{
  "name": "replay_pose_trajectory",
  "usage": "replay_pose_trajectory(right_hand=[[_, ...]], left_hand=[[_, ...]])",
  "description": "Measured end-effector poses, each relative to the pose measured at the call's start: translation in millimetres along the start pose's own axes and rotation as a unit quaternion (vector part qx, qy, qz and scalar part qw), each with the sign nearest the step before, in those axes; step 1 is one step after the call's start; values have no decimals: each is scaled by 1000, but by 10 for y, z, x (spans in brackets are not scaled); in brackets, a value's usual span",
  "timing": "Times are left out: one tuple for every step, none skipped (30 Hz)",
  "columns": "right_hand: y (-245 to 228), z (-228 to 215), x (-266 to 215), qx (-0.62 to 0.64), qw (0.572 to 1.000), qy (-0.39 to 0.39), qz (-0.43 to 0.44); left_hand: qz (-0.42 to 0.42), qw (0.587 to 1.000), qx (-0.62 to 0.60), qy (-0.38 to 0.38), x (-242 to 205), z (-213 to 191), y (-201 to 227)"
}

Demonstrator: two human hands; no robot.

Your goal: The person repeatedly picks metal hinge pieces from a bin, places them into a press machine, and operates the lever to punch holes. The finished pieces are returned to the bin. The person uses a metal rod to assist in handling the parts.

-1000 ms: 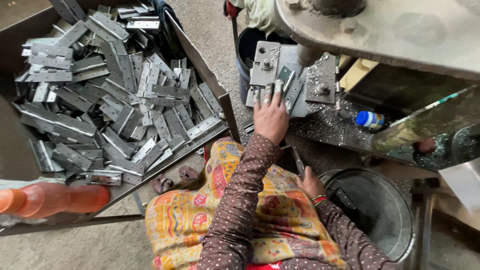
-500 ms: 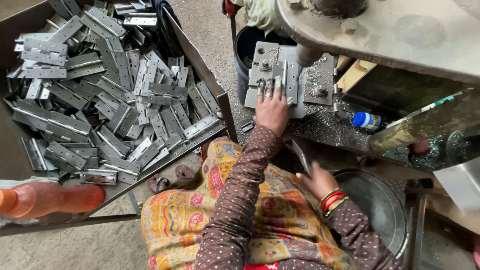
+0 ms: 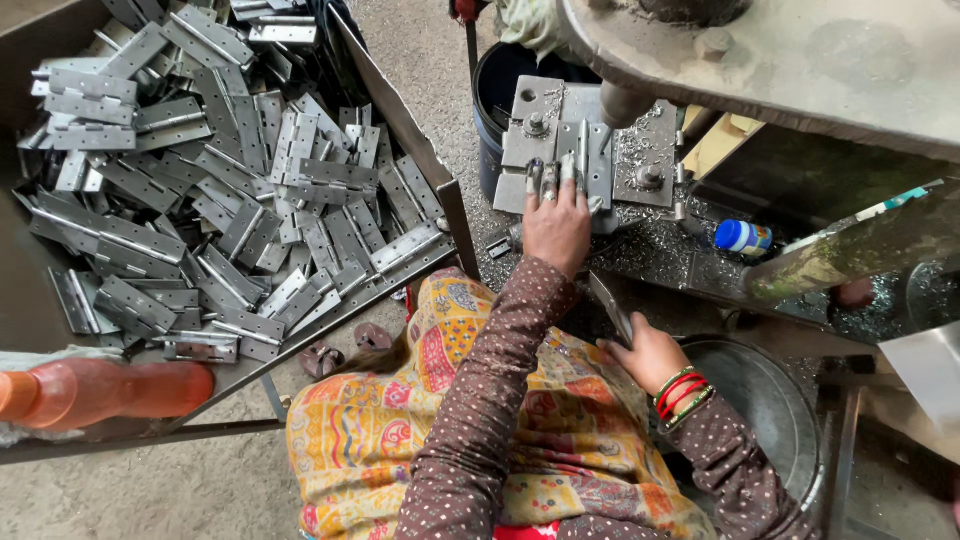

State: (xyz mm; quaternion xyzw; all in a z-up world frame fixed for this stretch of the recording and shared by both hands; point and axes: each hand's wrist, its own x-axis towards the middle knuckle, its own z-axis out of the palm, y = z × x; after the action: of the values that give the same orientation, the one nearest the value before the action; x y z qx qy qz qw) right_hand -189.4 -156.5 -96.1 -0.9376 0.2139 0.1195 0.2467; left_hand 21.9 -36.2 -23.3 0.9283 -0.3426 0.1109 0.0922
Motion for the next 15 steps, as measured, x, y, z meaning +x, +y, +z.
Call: replay_pose_trajectory(right_hand=[[6,17,-13,3,1000,7,-5],[22,57,-28,7,1000,13,-10],[37,117,-25,5,1000,17,-3],[68,186,-27,4,1000,20,4],[101,277,-26,3,1000,23,11],[125,398,-34,10,999,39,18],[146,534,-55,15,998,53,24],[182,646,-55,20,997,68,30],[232,726,-41,30,997,68,27],[270,797,-29,39,997,68,23],[290,869,-58,51,996,66,23],[300,916,-88,51,994,94,-20],[303,915,-66,52,988,130,-62],[301,889,-50,51,979,166,-103],[310,828,-33,32,992,112,-55]], left_hand=[[-6,1000,-10,8,-8,17,23],[-12,1000,-20,15,-11,33,48],[-16,999,-28,24,2,43,57],[-13,999,-12,43,22,53,75],[-10,998,5,61,35,63,83],[-7,997,22,80,53,75,85],[-5,996,30,81,68,88,84],[-3,996,38,83,82,101,76],[-3,995,46,84,95,113,69],[-4,997,25,68,100,121,58],[-3,999,5,48,69,124,53],[-1,999,-16,27,30,124,51],[-3,998,1,63,32,117,49],[-4,995,17,99,29,110,49],[-9,990,32,135,27,112,55]])
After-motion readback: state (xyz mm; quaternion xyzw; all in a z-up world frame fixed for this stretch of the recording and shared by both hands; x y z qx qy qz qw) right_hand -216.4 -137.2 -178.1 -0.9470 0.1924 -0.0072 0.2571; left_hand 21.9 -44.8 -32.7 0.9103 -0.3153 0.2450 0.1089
